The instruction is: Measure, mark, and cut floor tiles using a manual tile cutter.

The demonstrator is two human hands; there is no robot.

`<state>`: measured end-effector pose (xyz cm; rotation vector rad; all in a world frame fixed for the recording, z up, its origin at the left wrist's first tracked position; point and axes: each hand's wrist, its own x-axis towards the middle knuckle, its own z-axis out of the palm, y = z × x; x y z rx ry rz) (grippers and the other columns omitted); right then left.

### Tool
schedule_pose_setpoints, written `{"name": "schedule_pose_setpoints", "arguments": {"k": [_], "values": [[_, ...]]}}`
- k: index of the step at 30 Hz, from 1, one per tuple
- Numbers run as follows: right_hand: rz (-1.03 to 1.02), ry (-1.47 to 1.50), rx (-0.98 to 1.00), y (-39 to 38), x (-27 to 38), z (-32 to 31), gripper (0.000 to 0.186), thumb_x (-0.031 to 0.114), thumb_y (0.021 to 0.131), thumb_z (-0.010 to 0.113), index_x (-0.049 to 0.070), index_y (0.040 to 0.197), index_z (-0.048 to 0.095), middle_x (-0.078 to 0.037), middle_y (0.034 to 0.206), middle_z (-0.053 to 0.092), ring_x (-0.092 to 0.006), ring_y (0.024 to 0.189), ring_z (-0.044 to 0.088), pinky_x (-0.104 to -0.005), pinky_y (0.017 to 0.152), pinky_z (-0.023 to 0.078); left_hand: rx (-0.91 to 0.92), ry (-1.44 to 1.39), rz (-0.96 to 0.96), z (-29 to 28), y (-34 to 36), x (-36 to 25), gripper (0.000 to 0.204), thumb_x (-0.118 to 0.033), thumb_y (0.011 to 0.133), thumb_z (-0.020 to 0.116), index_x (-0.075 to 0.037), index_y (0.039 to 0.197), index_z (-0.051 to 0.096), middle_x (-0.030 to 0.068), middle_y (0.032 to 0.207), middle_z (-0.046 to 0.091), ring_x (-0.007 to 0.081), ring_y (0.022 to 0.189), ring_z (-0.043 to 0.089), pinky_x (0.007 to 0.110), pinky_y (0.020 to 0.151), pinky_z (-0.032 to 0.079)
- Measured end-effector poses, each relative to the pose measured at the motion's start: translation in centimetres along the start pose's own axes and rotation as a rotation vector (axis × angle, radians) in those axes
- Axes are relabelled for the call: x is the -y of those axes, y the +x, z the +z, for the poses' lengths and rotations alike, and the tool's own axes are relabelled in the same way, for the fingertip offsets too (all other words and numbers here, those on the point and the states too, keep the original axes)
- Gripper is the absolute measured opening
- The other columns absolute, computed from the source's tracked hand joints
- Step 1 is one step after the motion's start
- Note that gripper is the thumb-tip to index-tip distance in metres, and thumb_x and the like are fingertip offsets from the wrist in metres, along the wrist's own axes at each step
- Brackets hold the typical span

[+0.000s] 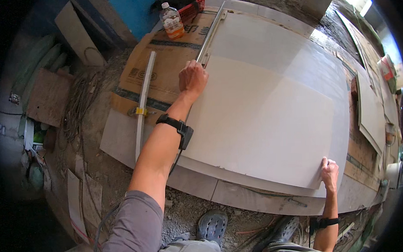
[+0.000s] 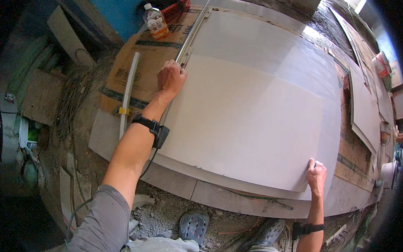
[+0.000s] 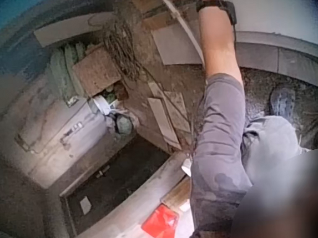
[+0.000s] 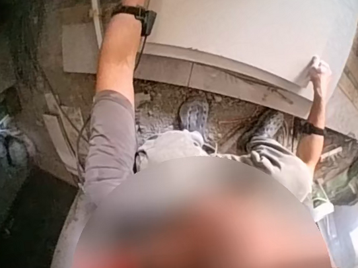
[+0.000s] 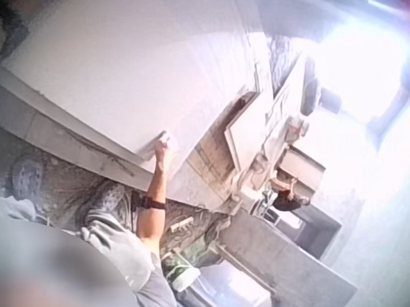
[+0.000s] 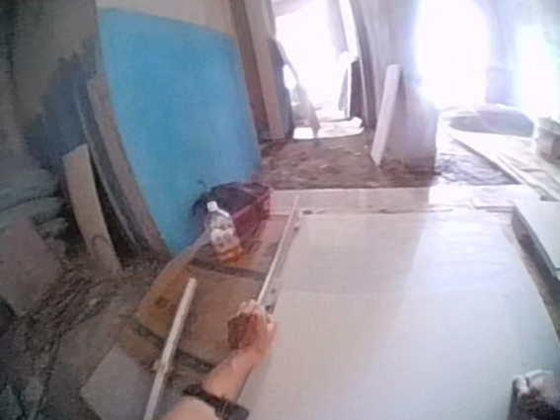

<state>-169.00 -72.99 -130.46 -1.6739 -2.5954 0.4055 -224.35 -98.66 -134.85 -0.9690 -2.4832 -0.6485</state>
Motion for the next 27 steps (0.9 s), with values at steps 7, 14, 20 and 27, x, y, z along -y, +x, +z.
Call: {"name": "schedule_pose_setpoints", "arguments": {"k": [7, 14, 20, 27], "values": [[0.050, 0.022, 0.014, -0.1, 0.0, 0.0, 0.045, 0.033, 0.102, 0.053, -0.008, 0.091, 0.069, -0.033, 0.090, 0.067, -0.0494, 0.088, 0.065, -0.0543, 0.079, 0.049, 0.115, 0.025, 0.010, -1.3, 0.0, -1.1, 0.012, -0.010, 0.082, 0.066, 0.001, 0.084, 0.069, 0.0162, 0.098, 0.068, 0.0326, 0.099, 0.066, 0.046, 0.081, 0.057], [0.042, -0.062, 0.011, 0.2, 0.4, -0.1, 0.046, 0.032, 0.101, 0.055, -0.010, 0.086, 0.069, -0.034, 0.086, 0.066, -0.0510, 0.084, 0.065, -0.0541, 0.077, 0.049, 0.142, 0.110, -0.030, -1.3, 0.2, -1.4, 0.014, -0.013, 0.084, 0.068, 0.001, 0.084, 0.070, 0.0157, 0.101, 0.067, 0.0328, 0.102, 0.065, 0.048, 0.084, 0.057], [0.004, -0.177, -0.004, 0.5, 1.1, 0.0, 0.048, 0.030, 0.100, 0.055, -0.014, 0.086, 0.068, -0.036, 0.088, 0.066, -0.0516, 0.088, 0.066, -0.0546, 0.082, 0.052, 0.199, 0.092, -0.117, -1.6, 0.7, -1.5, 0.015, -0.015, 0.083, 0.069, -0.001, 0.086, 0.072, 0.0148, 0.101, 0.068, 0.0337, 0.103, 0.064, 0.048, 0.085, 0.056], [-0.047, -0.380, 0.046, -0.1, 4.3, -0.3, 0.045, 0.033, 0.098, 0.058, -0.010, 0.090, 0.069, -0.033, 0.094, 0.068, -0.0486, 0.092, 0.067, -0.0540, 0.086, 0.053, 0.203, 0.085, -0.144, -1.4, 0.6, -1.1, 0.015, -0.017, 0.081, 0.071, -0.003, 0.085, 0.073, 0.0145, 0.102, 0.068, 0.0336, 0.103, 0.064, 0.048, 0.085, 0.056]]}}
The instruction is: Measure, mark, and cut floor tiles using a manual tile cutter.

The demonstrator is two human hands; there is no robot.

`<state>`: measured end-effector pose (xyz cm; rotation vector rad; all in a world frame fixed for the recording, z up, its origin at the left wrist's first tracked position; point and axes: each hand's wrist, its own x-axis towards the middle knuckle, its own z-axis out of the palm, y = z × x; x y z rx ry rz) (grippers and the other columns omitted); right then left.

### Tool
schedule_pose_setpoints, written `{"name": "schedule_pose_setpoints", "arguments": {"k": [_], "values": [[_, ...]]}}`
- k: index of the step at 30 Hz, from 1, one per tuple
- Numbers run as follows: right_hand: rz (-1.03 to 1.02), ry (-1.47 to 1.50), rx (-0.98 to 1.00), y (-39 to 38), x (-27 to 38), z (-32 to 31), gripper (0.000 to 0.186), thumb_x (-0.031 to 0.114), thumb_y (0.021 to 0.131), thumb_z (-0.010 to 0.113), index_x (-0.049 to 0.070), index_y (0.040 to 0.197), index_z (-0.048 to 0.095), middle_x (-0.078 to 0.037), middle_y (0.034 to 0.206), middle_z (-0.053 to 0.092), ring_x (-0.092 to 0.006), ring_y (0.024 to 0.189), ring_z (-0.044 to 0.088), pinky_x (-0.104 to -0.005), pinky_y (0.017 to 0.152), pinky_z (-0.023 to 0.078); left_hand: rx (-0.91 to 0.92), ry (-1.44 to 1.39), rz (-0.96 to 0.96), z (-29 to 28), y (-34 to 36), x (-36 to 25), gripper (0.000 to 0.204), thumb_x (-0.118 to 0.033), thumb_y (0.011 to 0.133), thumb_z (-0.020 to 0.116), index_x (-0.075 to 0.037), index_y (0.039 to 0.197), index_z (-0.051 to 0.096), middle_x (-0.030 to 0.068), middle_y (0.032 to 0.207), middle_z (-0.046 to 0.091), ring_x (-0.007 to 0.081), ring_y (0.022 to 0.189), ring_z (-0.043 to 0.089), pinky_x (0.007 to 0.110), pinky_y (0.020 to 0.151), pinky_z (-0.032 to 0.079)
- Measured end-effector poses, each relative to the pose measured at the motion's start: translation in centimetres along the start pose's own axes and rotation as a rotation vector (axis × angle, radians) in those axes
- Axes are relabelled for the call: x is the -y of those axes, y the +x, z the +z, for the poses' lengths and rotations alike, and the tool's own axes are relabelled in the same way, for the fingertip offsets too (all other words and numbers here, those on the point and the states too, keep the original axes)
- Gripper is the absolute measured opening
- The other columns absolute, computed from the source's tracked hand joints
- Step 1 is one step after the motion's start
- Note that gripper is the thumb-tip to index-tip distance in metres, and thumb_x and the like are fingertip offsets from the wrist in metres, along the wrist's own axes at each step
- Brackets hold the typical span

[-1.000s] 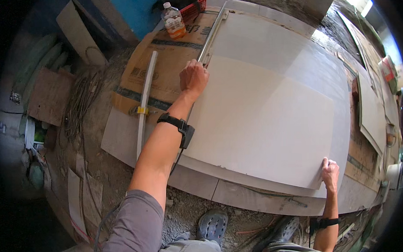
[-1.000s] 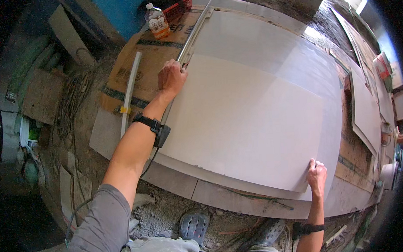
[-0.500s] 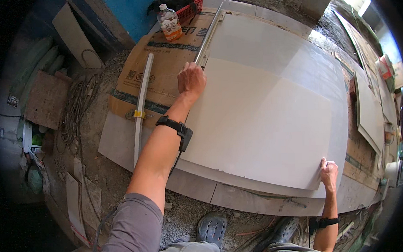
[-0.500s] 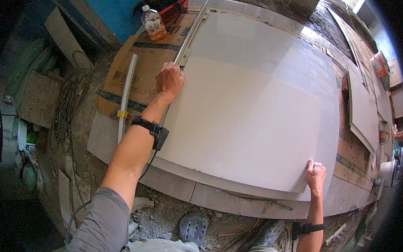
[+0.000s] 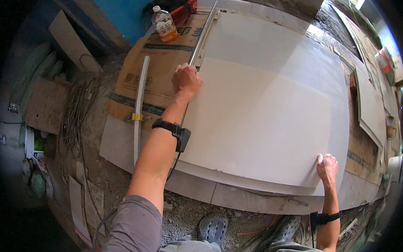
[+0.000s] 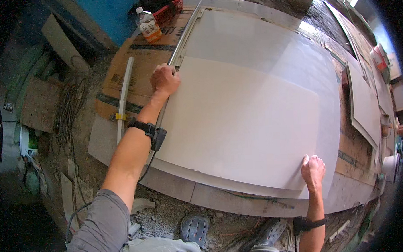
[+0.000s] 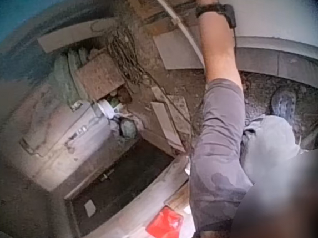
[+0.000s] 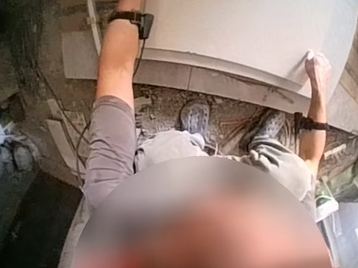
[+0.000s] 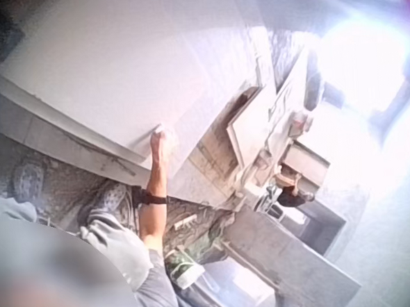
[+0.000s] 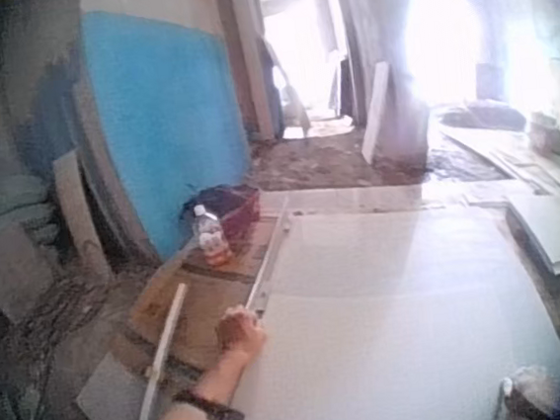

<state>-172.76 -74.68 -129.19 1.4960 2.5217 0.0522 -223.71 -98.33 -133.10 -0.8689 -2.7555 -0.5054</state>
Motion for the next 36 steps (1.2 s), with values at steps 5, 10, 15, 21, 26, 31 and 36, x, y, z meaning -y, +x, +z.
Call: {"name": "schedule_pose_setpoints", "arguments": {"k": [5, 10, 15, 21, 26, 31, 36], "values": [[0.026, 0.026, 0.031, 0.4, -1.1, 0.0, 0.045, 0.035, 0.097, 0.060, -0.008, 0.090, 0.069, -0.032, 0.093, 0.069, -0.0477, 0.092, 0.067, -0.0535, 0.085, 0.053, -0.006, -0.083, -0.025, 0.0, 0.2, -0.3, 0.019, -0.019, 0.080, 0.072, -0.004, 0.090, 0.069, 0.0143, 0.099, 0.067, 0.0350, 0.102, 0.063, 0.048, 0.089, 0.053], [-0.012, 0.093, -0.092, 3.3, -0.6, -1.2, 0.040, 0.030, 0.095, 0.062, -0.009, 0.101, 0.068, -0.031, 0.100, 0.069, -0.0435, 0.095, 0.069, -0.0480, 0.086, 0.055, -0.150, -0.160, -0.068, -0.6, -0.6, 1.0, 0.042, -0.029, 0.077, 0.079, -0.003, 0.105, 0.060, 0.0198, 0.110, 0.060, 0.0381, 0.113, 0.055, 0.048, 0.098, 0.048], [0.002, 0.660, -0.179, 10.9, -3.2, 1.4, 0.039, 0.016, 0.090, 0.055, -0.010, 0.119, 0.064, -0.027, 0.117, 0.068, -0.0343, 0.105, 0.069, -0.0395, 0.092, 0.053, 0.094, -0.171, -0.147, 0.9, -1.2, 2.2, 0.074, -0.041, 0.069, 0.087, 0.004, 0.119, 0.056, 0.0250, 0.120, 0.057, 0.0392, 0.123, 0.049, 0.047, 0.103, 0.045], [0.308, 0.737, -0.273, 11.7, -0.1, 1.9, 0.046, 0.011, 0.083, 0.049, -0.006, 0.122, 0.064, -0.023, 0.115, 0.070, -0.0340, 0.108, 0.067, -0.0415, 0.099, 0.049, 0.247, -0.361, -0.159, -0.7, -0.3, 2.4, 0.077, -0.041, 0.072, 0.086, 0.006, 0.124, 0.054, 0.0264, 0.126, 0.054, 0.0401, 0.126, 0.048, 0.047, 0.106, 0.043], [0.259, 0.505, -0.302, 11.5, 0.2, 2.0, 0.040, 0.014, 0.082, 0.050, -0.002, 0.114, 0.067, -0.023, 0.108, 0.072, -0.0355, 0.103, 0.069, -0.0427, 0.096, 0.051, 0.036, -0.471, -0.089, 0.6, -0.6, 2.6, 0.055, -0.028, 0.074, 0.083, 0.000, 0.114, 0.057, 0.0225, 0.124, 0.050, 0.0373, 0.118, 0.051, 0.046, 0.102, 0.044], [0.181, 0.549, -0.307, 11.9, -1.3, 2.1, 0.032, 0.013, 0.082, 0.052, -0.003, 0.104, 0.069, -0.020, 0.098, 0.073, -0.0322, 0.092, 0.069, -0.0406, 0.087, 0.052, 0.065, -0.302, 0.000, 0.7, -0.9, 2.7, 0.049, -0.023, 0.074, 0.082, -0.004, 0.111, 0.057, 0.0158, 0.110, 0.051, 0.0338, 0.105, 0.054, 0.043, 0.097, 0.046], [0.018, 0.781, -0.147, 11.6, -2.4, 2.6, 0.025, 0.008, 0.081, 0.051, -0.004, 0.094, 0.068, -0.010, 0.084, 0.068, -0.0226, 0.079, 0.063, -0.0346, 0.076, 0.051, -0.037, -0.589, -0.085, 1.7, -1.0, 4.7, 0.060, -0.026, 0.072, 0.083, 0.000, 0.117, 0.052, 0.0226, 0.118, 0.055, 0.0392, 0.117, 0.051, 0.047, 0.102, 0.043]]}}
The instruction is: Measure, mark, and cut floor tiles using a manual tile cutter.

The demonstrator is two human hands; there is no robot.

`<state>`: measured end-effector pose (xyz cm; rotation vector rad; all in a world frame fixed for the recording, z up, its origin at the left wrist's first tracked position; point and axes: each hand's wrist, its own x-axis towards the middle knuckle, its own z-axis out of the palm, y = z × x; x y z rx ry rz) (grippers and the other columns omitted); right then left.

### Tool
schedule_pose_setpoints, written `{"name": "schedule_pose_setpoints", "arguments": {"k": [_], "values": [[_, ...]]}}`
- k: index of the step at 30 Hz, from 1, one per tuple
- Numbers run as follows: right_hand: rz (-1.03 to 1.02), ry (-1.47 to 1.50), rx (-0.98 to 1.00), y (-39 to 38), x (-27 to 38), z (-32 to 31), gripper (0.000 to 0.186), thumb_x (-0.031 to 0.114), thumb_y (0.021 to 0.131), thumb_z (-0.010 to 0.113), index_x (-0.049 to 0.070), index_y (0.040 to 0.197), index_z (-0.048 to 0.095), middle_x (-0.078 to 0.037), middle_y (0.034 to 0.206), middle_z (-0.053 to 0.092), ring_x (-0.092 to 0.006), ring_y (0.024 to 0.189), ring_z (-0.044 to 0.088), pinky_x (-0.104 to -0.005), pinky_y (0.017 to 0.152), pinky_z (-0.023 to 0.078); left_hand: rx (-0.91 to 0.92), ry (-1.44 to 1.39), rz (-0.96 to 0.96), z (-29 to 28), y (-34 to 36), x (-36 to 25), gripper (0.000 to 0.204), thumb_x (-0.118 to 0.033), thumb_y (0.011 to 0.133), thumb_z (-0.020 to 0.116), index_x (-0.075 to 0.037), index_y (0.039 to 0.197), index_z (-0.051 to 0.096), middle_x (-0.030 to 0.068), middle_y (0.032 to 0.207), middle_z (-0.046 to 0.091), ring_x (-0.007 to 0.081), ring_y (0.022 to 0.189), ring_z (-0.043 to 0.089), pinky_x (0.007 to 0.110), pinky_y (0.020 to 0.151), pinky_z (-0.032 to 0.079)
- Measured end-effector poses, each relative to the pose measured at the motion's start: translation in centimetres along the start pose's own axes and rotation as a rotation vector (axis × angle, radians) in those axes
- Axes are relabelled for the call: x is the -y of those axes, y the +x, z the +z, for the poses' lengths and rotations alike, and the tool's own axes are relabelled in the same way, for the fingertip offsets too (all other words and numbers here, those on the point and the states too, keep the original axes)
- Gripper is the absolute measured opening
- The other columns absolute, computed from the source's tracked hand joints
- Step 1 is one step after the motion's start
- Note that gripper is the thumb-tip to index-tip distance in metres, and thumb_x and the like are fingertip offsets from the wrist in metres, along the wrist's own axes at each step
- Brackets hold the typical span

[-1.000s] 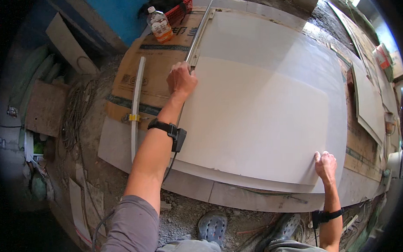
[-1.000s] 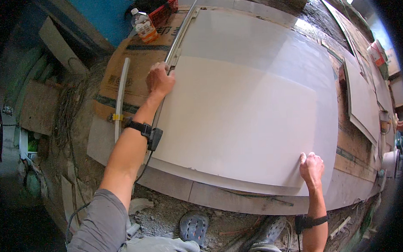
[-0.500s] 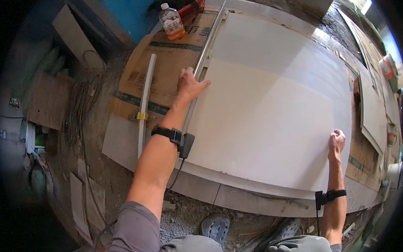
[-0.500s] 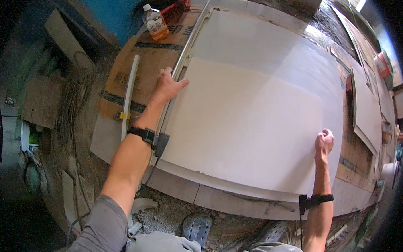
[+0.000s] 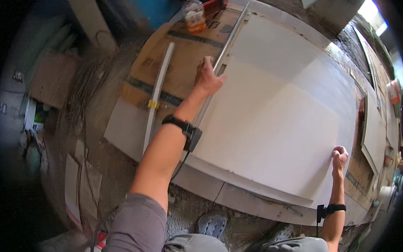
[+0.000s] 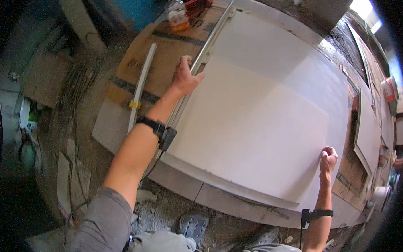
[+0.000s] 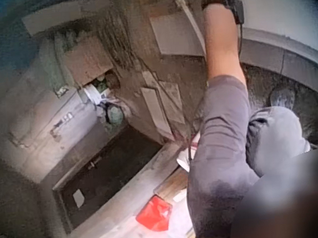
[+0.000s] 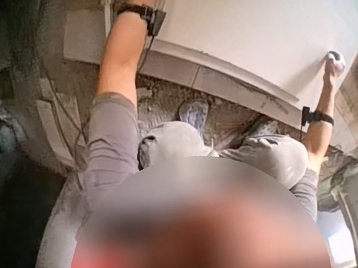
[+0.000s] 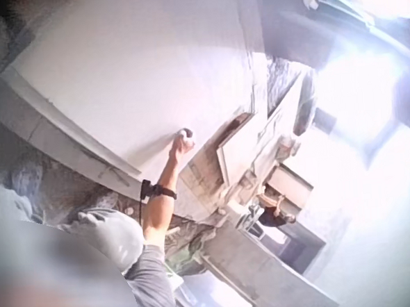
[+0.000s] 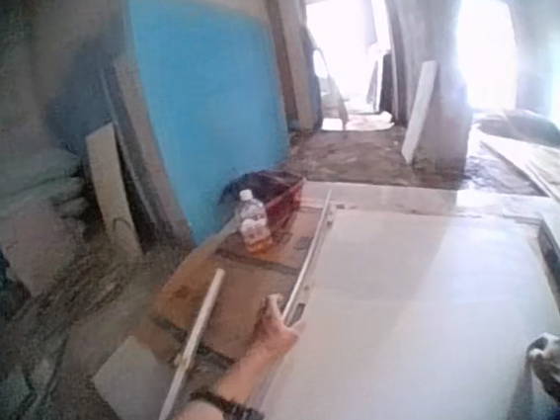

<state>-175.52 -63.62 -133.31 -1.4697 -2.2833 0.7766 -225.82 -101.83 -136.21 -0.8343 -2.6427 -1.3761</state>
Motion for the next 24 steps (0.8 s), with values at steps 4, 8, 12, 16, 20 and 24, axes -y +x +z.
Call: {"name": "schedule_pose_setpoints", "arguments": {"k": [4, 8, 12, 16, 20, 24], "values": [[0.169, 0.201, 0.105, -3.1, -0.5, -3.3, 0.025, 0.005, 0.085, 0.050, -0.006, 0.104, 0.064, -0.010, 0.091, 0.065, -0.0172, 0.077, 0.062, -0.0317, 0.071, 0.052, 0.153, 0.223, 0.040, -2.1, -3.5, -1.3, 0.081, -0.039, 0.073, 0.085, 0.006, 0.130, 0.048, 0.0265, 0.123, 0.056, 0.0415, 0.119, 0.054, 0.047, 0.103, 0.044], [0.275, 0.227, 0.224, -5.8, -3.5, -4.6, 0.023, 0.007, 0.086, 0.052, -0.002, 0.105, 0.062, -0.008, 0.086, 0.064, -0.0141, 0.068, 0.060, -0.0287, 0.061, 0.052, 0.278, 0.217, -0.102, -5.4, -8.9, -0.2, 0.084, -0.043, 0.069, 0.087, 0.008, 0.123, 0.049, 0.0288, 0.126, 0.051, 0.0427, 0.122, 0.050, 0.046, 0.107, 0.042], [0.236, 0.197, 0.142, -6.6, -3.5, -3.4, 0.025, 0.003, 0.085, 0.050, -0.007, 0.104, 0.061, -0.009, 0.082, 0.063, -0.0145, 0.070, 0.060, -0.0296, 0.061, 0.051, 0.309, 0.098, -0.137, -6.2, -9.9, 0.2, 0.092, -0.048, 0.065, 0.088, 0.010, 0.124, 0.047, 0.0309, 0.125, 0.051, 0.0432, 0.122, 0.050, 0.046, 0.106, 0.043], [0.245, 0.157, 0.056, -8.3, -1.8, -2.1, 0.024, 0.005, 0.082, 0.050, -0.007, 0.099, 0.062, -0.008, 0.078, 0.062, -0.0141, 0.069, 0.058, -0.0290, 0.061, 0.048, 0.342, 0.032, -0.204, -6.3, -9.9, 0.2, 0.105, -0.052, 0.062, 0.092, 0.011, 0.132, 0.045, 0.0301, 0.130, 0.054, 0.0435, 0.127, 0.051, 0.046, 0.107, 0.043], [0.254, 0.159, 0.054, -8.5, -1.7, -2.5, 0.024, 0.007, 0.077, 0.051, -0.007, 0.093, 0.062, -0.009, 0.077, 0.060, -0.0146, 0.069, 0.055, -0.0298, 0.063, 0.047, 0.349, 0.086, -0.224, -6.1, -9.8, -1.0, 0.108, -0.052, 0.061, 0.092, 0.013, 0.132, 0.043, 0.0316, 0.132, 0.052, 0.0430, 0.128, 0.050, 0.045, 0.107, 0.043], [0.117, -0.125, 0.014, -9.5, 1.3, -1.3, 0.023, 0.006, 0.075, 0.051, -0.008, 0.091, 0.061, -0.009, 0.077, 0.060, -0.0159, 0.070, 0.055, -0.0315, 0.064, 0.047, 0.382, 0.180, -0.184, -6.5, -9.3, -0.8, 0.110, -0.053, 0.059, 0.093, 0.013, 0.132, 0.042, 0.0322, 0.133, 0.050, 0.0438, 0.129, 0.048, 0.045, 0.109, 0.042]]}}
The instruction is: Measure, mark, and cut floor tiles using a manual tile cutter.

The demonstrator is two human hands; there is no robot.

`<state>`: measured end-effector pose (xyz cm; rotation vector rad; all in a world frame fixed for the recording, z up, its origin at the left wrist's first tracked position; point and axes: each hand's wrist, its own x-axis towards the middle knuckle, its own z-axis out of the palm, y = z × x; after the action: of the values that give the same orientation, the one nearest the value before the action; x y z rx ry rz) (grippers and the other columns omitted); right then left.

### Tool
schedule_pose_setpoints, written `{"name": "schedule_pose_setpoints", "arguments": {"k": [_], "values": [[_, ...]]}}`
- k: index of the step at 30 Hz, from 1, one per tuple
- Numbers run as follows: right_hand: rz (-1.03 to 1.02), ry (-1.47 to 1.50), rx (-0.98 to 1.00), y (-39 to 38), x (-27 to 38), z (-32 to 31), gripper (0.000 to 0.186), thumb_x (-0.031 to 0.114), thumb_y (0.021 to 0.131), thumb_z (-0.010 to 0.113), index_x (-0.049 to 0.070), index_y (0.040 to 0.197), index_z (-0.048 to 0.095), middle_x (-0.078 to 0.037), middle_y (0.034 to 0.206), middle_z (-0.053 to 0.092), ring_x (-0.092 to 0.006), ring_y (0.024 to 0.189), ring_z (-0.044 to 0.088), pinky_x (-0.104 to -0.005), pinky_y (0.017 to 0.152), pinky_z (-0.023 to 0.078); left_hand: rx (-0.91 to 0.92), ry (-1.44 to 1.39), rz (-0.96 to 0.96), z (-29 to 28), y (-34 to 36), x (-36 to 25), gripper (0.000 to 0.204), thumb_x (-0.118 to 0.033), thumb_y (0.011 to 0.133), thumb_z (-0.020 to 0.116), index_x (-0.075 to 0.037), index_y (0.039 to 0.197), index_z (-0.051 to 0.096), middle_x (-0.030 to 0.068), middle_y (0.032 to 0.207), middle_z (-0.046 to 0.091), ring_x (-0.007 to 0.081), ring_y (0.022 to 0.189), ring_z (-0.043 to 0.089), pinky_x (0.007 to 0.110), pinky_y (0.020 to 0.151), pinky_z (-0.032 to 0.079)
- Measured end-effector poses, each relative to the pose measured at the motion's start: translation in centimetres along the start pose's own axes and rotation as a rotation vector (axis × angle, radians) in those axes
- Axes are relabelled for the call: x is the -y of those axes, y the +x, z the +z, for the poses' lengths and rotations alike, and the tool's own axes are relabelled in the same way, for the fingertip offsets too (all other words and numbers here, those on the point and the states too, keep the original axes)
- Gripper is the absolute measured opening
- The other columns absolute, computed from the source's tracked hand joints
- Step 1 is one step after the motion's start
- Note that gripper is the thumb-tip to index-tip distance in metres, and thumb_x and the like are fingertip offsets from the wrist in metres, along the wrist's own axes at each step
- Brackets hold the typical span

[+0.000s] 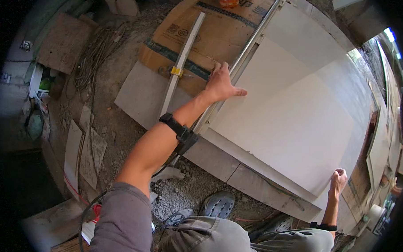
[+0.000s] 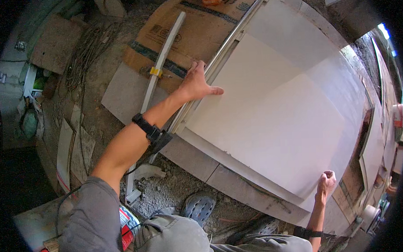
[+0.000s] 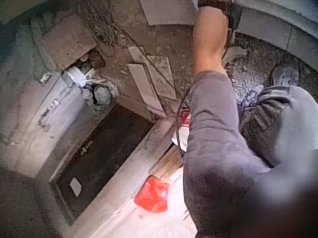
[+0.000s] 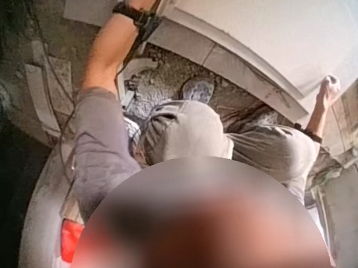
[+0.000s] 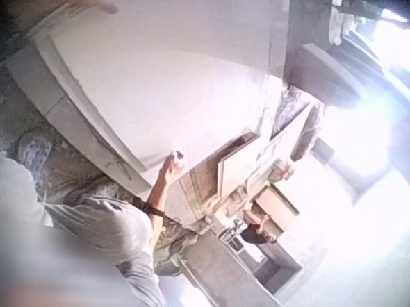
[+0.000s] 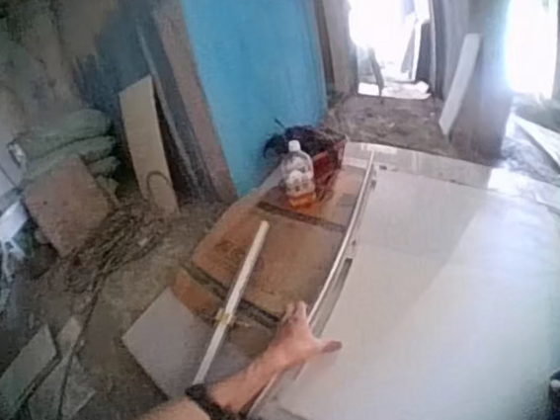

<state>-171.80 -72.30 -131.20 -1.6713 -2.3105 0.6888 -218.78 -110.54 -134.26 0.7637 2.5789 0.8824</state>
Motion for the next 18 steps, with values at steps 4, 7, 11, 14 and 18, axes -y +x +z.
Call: {"name": "schedule_pose_setpoints", "arguments": {"k": [4, 7, 11, 14, 18], "values": [[-0.153, -0.054, 0.034, 2.6, -3.4, -1.2, 0.022, 0.008, 0.085, 0.051, -0.007, 0.098, 0.060, -0.008, 0.073, 0.058, -0.0132, 0.061, 0.054, -0.0279, 0.056, 0.045, -0.022, -0.021, -0.040, 0.6, 0.2, -0.8, 0.105, -0.050, 0.061, 0.093, 0.012, 0.131, 0.043, 0.0303, 0.132, 0.050, 0.0435, 0.129, 0.048, 0.045, 0.109, 0.042], [-0.043, 0.012, 0.138, 3.7, -1.3, -0.6, 0.033, 0.027, 0.100, 0.060, -0.005, 0.105, 0.057, -0.006, 0.067, 0.056, -0.0133, 0.050, 0.054, -0.0291, 0.045, 0.047, -0.004, -0.048, -0.114, 0.2, -0.3, -0.5, 0.097, -0.046, 0.065, 0.092, 0.010, 0.130, 0.045, 0.0282, 0.131, 0.050, 0.0423, 0.127, 0.049, 0.045, 0.107, 0.042], [0.008, -0.181, 0.385, 6.8, 1.4, -1.3, 0.039, 0.033, 0.101, 0.062, -0.002, 0.087, 0.053, -0.008, 0.058, 0.055, -0.0146, 0.041, 0.054, -0.0323, 0.035, 0.044, -0.014, -0.087, -0.133, 0.0, -0.3, -1.0, 0.091, -0.042, 0.066, 0.092, 0.007, 0.127, 0.046, 0.0261, 0.125, 0.052, 0.0416, 0.123, 0.051, 0.046, 0.104, 0.044], [0.048, -0.118, 0.483, 7.9, 1.5, -2.0, 0.044, 0.034, 0.099, 0.065, -0.003, 0.081, 0.050, -0.009, 0.054, 0.055, -0.0167, 0.040, 0.057, -0.0317, 0.033, 0.047, -0.014, -0.065, -0.101, -0.2, -0.2, -1.4, 0.085, -0.037, 0.068, 0.091, 0.007, 0.126, 0.047, 0.0247, 0.120, 0.053, 0.0423, 0.116, 0.054, 0.047, 0.099, 0.046], [0.100, -0.127, 0.578, 9.2, 2.4, -2.5, 0.045, 0.033, 0.098, 0.067, -0.005, 0.080, 0.051, -0.011, 0.055, 0.057, -0.0185, 0.043, 0.061, -0.0322, 0.035, 0.051, -0.034, -0.060, -0.028, -0.3, 0.3, -1.2, 0.073, -0.031, 0.071, 0.088, 0.007, 0.120, 0.050, 0.0240, 0.113, 0.054, 0.0436, 0.109, 0.055, 0.048, 0.092, 0.047]]}}
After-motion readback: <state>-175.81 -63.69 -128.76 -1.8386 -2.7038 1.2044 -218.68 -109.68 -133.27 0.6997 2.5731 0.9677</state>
